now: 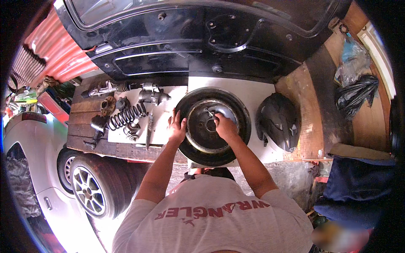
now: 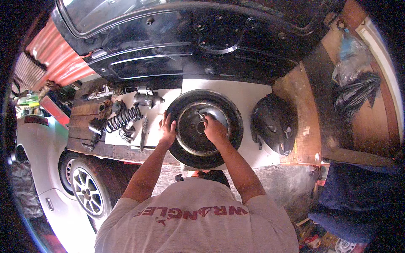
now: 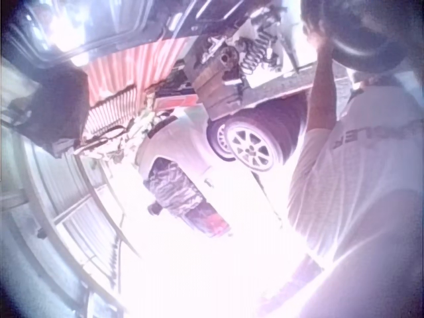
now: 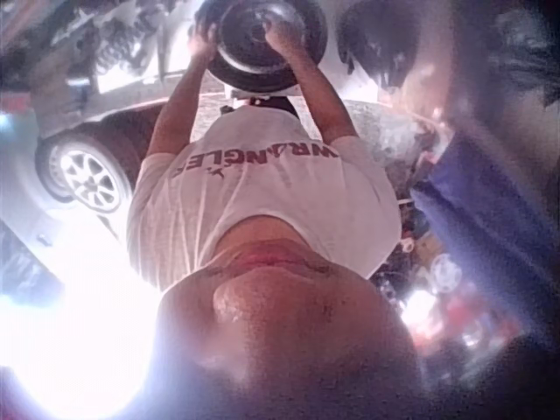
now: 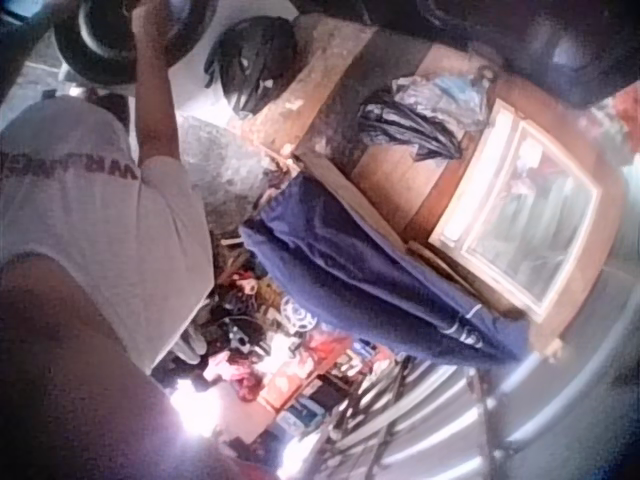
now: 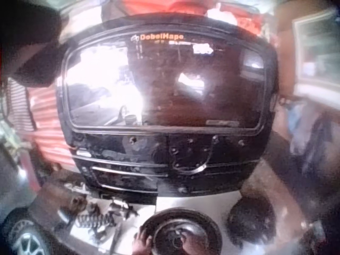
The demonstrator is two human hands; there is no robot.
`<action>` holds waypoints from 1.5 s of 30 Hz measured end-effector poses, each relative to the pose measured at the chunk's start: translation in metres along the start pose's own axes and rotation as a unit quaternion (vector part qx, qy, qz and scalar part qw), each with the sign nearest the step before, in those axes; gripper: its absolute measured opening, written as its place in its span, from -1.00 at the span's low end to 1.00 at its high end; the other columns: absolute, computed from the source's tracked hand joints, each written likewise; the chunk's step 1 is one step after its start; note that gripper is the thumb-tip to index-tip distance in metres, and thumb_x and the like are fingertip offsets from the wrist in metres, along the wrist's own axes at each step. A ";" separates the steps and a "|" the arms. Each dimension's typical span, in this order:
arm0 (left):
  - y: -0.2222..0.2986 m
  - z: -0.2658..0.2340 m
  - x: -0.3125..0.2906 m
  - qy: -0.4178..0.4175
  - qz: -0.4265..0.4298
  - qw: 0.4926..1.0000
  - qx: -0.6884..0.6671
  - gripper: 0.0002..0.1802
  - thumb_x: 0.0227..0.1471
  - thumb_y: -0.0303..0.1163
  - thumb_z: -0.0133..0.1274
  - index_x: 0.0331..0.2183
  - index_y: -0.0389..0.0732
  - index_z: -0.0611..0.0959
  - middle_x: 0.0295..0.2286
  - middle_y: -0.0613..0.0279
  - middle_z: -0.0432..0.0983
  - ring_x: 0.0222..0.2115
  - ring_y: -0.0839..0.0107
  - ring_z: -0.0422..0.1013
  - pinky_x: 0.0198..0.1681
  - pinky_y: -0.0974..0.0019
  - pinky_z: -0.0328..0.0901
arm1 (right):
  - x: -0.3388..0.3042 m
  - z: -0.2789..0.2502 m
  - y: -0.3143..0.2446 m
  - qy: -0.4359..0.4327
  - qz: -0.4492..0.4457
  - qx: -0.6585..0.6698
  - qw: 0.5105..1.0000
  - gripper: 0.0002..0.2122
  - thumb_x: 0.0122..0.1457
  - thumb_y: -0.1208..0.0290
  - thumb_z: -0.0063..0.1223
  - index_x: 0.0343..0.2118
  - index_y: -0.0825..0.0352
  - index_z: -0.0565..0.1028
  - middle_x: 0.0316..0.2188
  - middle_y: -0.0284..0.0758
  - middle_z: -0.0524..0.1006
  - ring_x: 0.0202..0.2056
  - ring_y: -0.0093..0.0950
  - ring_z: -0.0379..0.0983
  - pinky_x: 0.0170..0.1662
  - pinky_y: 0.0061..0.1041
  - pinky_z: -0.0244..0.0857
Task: The person uses a small brush to scrub the inside surface of a brake drum placed on a workbench. They rotate the drum and continue scrubbing different areas with the brush throughout the clip.
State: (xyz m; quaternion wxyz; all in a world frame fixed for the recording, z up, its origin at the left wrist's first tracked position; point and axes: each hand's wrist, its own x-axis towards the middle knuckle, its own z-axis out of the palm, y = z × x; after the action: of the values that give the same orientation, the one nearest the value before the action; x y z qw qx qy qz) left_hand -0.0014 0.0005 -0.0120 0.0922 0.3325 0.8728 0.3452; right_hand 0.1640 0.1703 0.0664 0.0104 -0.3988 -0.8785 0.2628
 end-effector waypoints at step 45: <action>0.000 -0.002 -0.003 -0.014 -0.017 0.999 0.030 -0.31 0.17 0.07 -0.22 0.21 -0.10 0.23 0.29 0.22 -0.11 0.19 0.06 0.04 0.17 -0.07 0.07 | -0.122 -0.022 0.054 -0.045 0.056 -0.041 0.997 -0.69 0.23 0.23 -0.08 0.04 0.03 0.38 -0.35 -0.05 0.57 -0.28 -0.05 0.51 -0.22 -0.07 0.37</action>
State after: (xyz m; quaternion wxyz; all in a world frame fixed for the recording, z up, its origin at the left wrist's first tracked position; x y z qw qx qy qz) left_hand 0.0000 -0.0024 -0.0112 0.1000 0.3253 0.8870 0.3121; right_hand 0.2894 0.1234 0.0830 -0.0605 -0.4353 -0.8642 0.2449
